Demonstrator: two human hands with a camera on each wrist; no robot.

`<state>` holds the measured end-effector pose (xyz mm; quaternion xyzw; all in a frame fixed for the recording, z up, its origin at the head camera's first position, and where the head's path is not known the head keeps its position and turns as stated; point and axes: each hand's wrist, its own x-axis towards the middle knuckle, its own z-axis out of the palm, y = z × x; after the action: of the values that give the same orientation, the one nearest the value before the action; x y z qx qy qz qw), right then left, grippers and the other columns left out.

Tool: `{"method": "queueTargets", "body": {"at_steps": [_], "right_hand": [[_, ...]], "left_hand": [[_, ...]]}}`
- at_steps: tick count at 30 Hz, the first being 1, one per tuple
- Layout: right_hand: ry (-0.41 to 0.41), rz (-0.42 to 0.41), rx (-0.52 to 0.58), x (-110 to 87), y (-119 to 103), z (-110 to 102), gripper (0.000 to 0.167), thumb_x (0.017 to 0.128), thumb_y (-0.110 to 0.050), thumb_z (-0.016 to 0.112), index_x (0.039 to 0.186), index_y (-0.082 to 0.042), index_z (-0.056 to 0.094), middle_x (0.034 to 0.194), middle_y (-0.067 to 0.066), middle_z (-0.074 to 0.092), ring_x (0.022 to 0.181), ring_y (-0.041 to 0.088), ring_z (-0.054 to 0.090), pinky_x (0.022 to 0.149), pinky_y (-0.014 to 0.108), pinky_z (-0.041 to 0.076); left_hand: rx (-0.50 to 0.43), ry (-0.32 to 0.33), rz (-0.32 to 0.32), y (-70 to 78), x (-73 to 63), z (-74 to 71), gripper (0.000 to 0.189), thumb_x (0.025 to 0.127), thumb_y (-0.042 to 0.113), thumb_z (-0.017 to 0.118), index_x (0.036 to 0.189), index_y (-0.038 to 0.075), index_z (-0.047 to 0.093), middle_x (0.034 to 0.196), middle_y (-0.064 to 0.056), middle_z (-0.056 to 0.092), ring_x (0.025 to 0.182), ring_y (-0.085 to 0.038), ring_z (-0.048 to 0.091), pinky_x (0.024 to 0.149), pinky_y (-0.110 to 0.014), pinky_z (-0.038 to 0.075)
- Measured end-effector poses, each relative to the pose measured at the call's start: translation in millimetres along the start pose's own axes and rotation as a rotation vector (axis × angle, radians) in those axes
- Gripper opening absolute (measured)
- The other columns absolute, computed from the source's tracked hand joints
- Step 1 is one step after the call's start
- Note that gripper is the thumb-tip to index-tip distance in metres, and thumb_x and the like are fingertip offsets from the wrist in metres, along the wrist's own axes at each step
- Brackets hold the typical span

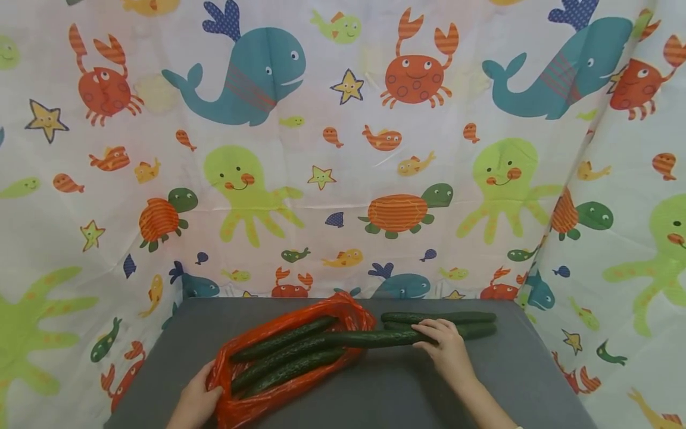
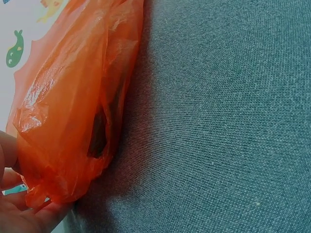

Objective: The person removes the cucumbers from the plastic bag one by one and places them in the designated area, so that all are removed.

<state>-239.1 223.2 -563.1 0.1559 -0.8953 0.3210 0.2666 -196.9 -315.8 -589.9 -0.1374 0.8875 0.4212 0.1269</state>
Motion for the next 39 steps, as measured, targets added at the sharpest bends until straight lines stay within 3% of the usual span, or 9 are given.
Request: {"method": "queueTargets", "body": {"at_steps": [12,16,25,30,39], "right_hand": [[-0.008,0.012,-0.077,-13.6,48.5,-31.3,0.041,0.067,-0.005,0.089,0.107,-0.011,0.08,0.109,0.009,0.075,0.11,0.036,0.059,0.085,0.06,0.052],[-0.023,0.012,-0.097,-18.0,69.2,-40.6,0.042,0.067,-0.006,0.089,0.107,-0.011,0.08,0.109,0.009,0.075,0.11,0.037,0.06,0.084,0.061,0.051],[-0.108,0.129,-0.135,-24.6,109.9,-54.5,0.041,0.071,-0.012,0.088,0.11,-0.01,0.079,0.111,0.011,0.074,0.114,0.041,0.058,0.088,0.066,0.047],[-0.15,0.161,-0.143,-23.8,120.6,-57.1,0.04,0.072,-0.013,0.087,0.111,-0.009,0.079,0.112,0.014,0.074,0.115,0.045,0.057,0.091,0.067,0.045],[-0.194,0.134,-0.189,-25.2,128.1,-53.6,0.038,0.07,-0.012,0.088,0.107,-0.007,0.08,0.11,0.016,0.074,0.108,0.046,0.063,0.089,0.066,0.048]], "left_hand": [[-0.002,0.001,0.0,1.6,0.1,1.5,0.073,0.088,0.007,0.061,0.151,-0.011,0.029,0.131,-0.037,0.056,0.099,-0.037,0.068,0.072,-0.045,0.058],[-0.012,0.002,0.0,2.5,-0.3,2.5,0.072,0.088,0.007,0.06,0.151,-0.011,0.029,0.134,-0.037,0.054,0.104,-0.041,0.067,0.075,-0.046,0.058],[-0.008,0.0,-0.017,3.6,-1.2,1.5,0.072,0.089,0.008,0.061,0.151,-0.011,0.028,0.135,-0.038,0.052,0.106,-0.046,0.065,0.076,-0.048,0.058],[-0.017,-0.009,-0.016,1.7,1.0,2.3,0.073,0.09,0.009,0.062,0.152,-0.01,0.028,0.135,-0.039,0.052,0.105,-0.046,0.065,0.074,-0.047,0.058],[-0.05,-0.029,-0.023,0.6,0.4,1.0,0.073,0.09,0.007,0.061,0.152,-0.011,0.026,0.135,-0.039,0.051,0.104,-0.045,0.065,0.073,-0.047,0.058]]}}
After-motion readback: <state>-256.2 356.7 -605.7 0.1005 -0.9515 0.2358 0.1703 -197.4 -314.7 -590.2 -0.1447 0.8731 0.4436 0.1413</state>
